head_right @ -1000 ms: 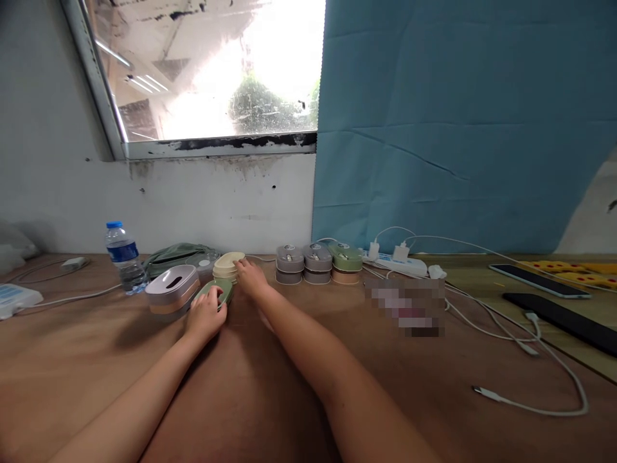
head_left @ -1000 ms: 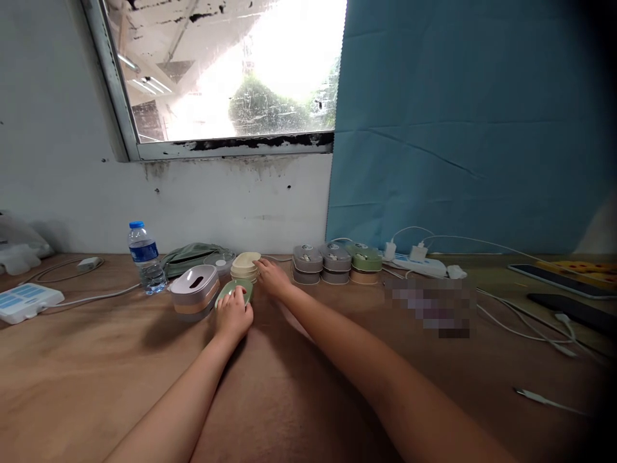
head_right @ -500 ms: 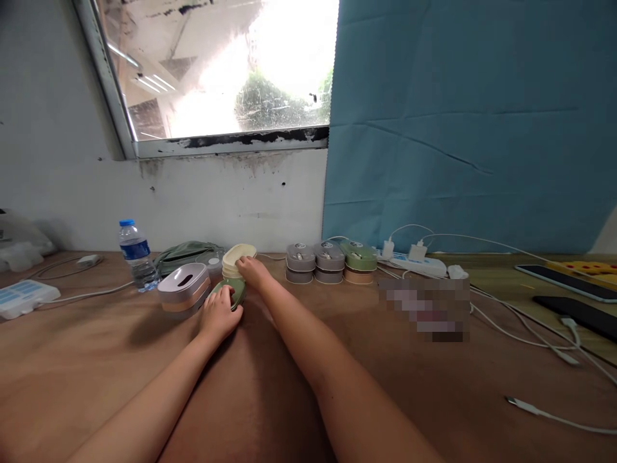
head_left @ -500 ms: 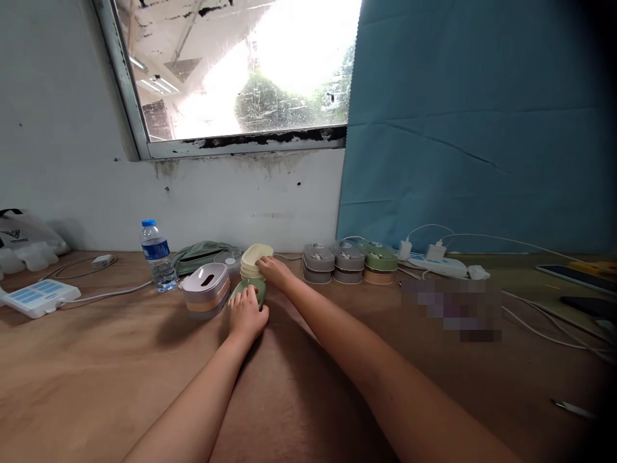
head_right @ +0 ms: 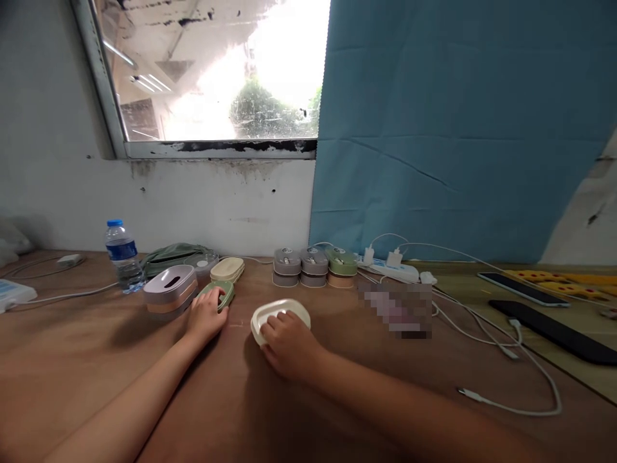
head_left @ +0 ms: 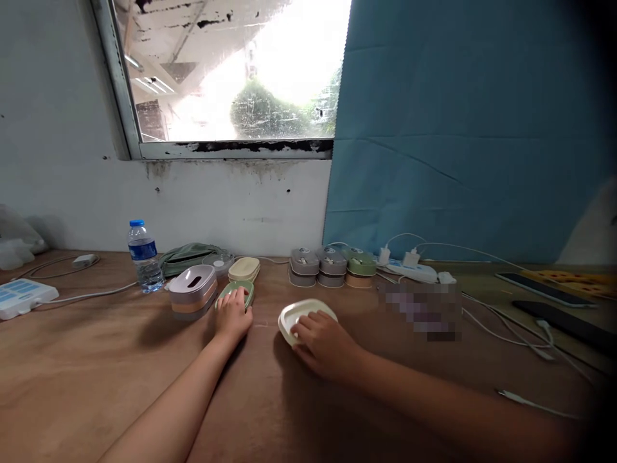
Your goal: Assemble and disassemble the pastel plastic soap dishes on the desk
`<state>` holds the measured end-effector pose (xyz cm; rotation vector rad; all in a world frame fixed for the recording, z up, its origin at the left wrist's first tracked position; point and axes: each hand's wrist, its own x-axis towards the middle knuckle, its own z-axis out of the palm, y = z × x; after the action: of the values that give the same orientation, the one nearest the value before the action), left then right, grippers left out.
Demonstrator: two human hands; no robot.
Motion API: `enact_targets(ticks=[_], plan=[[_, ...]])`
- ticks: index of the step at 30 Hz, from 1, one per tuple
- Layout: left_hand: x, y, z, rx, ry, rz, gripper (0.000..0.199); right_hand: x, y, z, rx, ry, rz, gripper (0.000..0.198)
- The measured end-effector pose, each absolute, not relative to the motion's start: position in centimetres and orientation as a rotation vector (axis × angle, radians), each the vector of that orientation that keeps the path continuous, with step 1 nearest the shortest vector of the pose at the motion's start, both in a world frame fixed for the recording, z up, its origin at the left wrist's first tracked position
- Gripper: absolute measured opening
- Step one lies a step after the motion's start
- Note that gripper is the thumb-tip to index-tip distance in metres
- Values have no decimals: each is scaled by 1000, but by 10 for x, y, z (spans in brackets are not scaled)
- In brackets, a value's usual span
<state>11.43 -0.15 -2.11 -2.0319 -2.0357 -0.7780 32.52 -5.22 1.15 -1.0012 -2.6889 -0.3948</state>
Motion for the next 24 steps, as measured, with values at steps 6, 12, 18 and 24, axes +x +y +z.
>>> enact_targets(ticks=[6, 12, 18, 24], plan=[[131, -16, -14, -2167, -1786, -1185, 19, 324, -94, 2, -960, -2700, -97, 28], [153, -39, -7, -2580, -1420, -1559, 20, 352, -90, 16, -772, -2357, 27, 35], [158, -68, 6, -2927, -1267, -1415, 23, 387, -73, 6, -958, -2184, 292, 52], [156, -83, 2, -3062, -1184, -1122, 27, 389, -61, -13, -933, -2325, 713, 65]])
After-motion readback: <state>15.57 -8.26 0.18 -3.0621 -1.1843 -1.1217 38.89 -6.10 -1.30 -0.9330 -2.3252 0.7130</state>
